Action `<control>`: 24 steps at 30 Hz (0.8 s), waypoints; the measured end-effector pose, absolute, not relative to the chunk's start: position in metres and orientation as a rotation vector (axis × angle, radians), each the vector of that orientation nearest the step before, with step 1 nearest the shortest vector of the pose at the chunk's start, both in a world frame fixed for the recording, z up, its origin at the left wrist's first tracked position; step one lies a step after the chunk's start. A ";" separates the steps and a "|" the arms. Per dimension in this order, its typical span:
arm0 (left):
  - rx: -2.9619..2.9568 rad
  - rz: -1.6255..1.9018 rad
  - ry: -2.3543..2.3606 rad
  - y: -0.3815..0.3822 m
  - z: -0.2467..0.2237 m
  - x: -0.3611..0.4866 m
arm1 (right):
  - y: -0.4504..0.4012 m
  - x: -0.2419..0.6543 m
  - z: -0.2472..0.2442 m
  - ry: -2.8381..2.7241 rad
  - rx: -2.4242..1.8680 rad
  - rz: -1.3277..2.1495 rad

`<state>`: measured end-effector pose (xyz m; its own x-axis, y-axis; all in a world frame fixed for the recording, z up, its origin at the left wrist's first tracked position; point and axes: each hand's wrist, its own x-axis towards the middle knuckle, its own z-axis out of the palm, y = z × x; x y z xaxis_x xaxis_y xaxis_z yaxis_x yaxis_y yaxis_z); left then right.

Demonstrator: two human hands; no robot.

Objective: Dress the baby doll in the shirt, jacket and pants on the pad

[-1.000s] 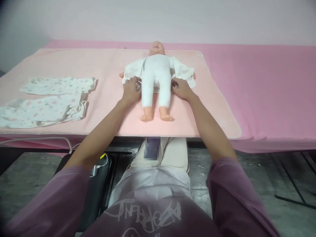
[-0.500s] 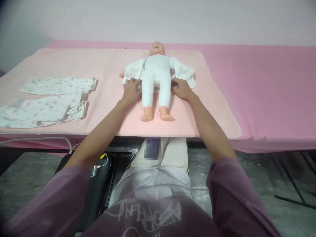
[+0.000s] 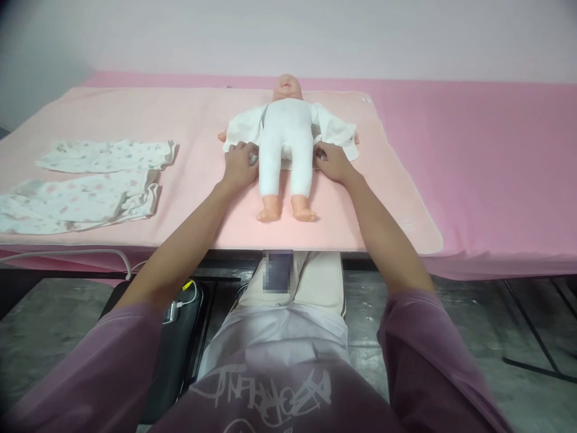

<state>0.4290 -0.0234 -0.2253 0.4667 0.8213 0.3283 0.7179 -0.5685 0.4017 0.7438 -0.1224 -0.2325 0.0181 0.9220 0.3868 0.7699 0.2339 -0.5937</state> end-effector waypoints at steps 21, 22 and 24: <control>2.519 0.705 1.307 -0.021 -0.225 0.429 | -0.124 0.743 -0.234 -1.778 -1.550 0.266; 2.518 0.701 1.300 -0.021 -0.226 0.429 | -0.124 0.743 -0.233 -1.781 -1.544 0.264; 2.528 0.686 1.271 -0.020 -0.226 0.428 | -0.125 0.743 -0.233 -1.793 -1.533 0.262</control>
<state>0.4279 -0.0198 -0.2257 0.5143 0.8019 0.3042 0.6945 -0.5975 0.4009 0.7428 -0.1253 -0.2327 -0.0021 0.9155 0.4023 0.7620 0.2619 -0.5922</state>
